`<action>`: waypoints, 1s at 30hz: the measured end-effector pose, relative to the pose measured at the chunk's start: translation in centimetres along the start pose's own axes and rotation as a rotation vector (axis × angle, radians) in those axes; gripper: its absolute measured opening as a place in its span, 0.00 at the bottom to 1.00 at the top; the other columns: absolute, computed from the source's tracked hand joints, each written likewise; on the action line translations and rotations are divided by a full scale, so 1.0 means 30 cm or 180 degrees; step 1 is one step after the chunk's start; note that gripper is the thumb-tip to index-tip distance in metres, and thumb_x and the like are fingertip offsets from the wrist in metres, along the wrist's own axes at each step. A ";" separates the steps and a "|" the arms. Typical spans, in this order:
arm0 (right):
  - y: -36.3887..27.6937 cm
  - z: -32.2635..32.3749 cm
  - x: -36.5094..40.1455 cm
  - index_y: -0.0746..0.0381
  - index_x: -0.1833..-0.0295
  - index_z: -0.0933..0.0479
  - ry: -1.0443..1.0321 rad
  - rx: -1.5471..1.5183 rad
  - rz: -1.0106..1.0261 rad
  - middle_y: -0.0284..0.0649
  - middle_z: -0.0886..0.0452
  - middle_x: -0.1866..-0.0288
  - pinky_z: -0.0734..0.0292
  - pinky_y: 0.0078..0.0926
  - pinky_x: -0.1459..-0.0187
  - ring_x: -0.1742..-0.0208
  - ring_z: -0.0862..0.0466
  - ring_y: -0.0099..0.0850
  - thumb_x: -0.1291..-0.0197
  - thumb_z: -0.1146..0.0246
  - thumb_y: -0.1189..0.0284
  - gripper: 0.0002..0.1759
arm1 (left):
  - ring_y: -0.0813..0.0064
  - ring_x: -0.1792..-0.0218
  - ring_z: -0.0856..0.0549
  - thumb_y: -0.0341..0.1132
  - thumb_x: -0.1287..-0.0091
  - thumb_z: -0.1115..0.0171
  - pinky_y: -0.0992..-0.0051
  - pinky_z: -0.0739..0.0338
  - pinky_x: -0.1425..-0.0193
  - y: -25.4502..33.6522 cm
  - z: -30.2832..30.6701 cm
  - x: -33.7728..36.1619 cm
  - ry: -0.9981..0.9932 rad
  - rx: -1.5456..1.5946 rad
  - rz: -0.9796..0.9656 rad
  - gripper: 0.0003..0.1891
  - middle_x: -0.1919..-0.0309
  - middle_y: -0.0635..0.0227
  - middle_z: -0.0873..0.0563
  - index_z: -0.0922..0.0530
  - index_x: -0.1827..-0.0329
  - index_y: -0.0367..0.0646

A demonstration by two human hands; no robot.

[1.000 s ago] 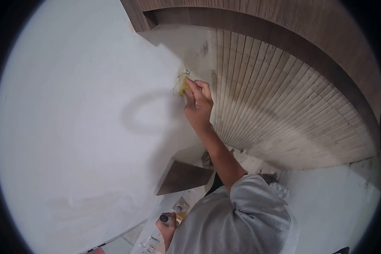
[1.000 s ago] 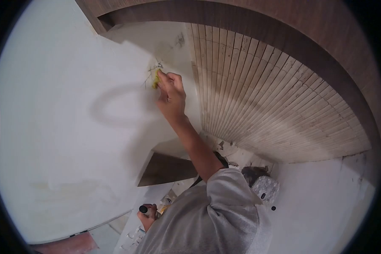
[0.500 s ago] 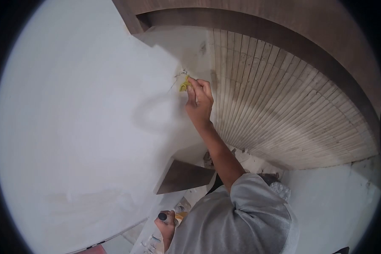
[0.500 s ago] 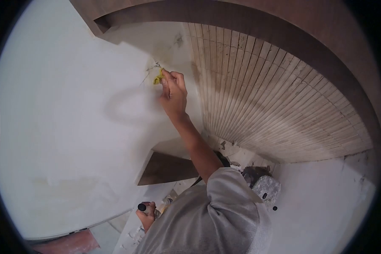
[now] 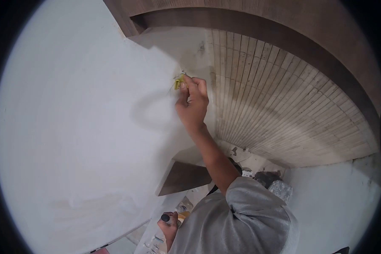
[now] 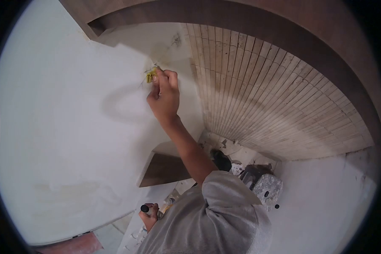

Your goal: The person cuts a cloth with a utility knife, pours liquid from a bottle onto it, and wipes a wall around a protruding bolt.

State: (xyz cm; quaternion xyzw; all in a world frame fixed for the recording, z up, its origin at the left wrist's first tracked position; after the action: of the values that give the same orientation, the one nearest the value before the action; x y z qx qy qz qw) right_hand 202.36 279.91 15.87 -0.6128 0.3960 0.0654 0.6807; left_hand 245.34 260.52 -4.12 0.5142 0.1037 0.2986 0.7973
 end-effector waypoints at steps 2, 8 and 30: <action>-0.009 0.005 0.000 0.67 0.37 0.16 -0.0043 0.0077 0.0087 0.46 0.21 0.46 0.16 0.34 0.56 0.56 0.15 0.40 0.33 0.35 0.87 0.20 | 0.79 0.70 0.18 0.30 0.29 0.23 0.72 0.21 0.62 0.006 -0.003 -0.006 -0.0012 0.0039 -0.0055 0.09 0.74 0.68 0.13 0.15 0.65 0.36; 0.031 -0.009 0.023 0.65 0.36 0.15 0.0099 0.0115 0.0556 0.43 0.21 0.46 0.16 0.30 0.57 0.58 0.15 0.34 0.35 0.34 0.89 0.22 | 0.79 0.69 0.17 0.30 0.29 0.23 0.72 0.21 0.60 0.036 -0.004 -0.020 -0.0074 -0.0003 0.0088 0.09 0.72 0.68 0.12 0.14 0.65 0.37; 0.048 0.014 0.005 0.65 0.40 0.12 -0.0112 -0.0329 0.0236 0.42 0.12 0.50 0.16 0.28 0.56 0.61 0.13 0.28 0.30 0.28 0.81 0.15 | 0.78 0.70 0.17 0.32 0.28 0.24 0.72 0.20 0.61 0.075 -0.045 0.033 -0.0112 -0.0076 0.0037 0.10 0.73 0.68 0.13 0.15 0.65 0.36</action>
State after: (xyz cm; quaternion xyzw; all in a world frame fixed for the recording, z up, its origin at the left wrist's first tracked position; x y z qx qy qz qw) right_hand 201.83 280.57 14.61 -0.6308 0.4024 0.1217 0.6522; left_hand 244.64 262.79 -2.60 0.5104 0.0832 0.2954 0.8033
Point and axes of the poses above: each hand's wrist, its own x-axis away from the middle knuckle, its own z-axis out of the back of the hand, y = z × x, the point moved 6 cm from there along -x, towards the middle knuckle
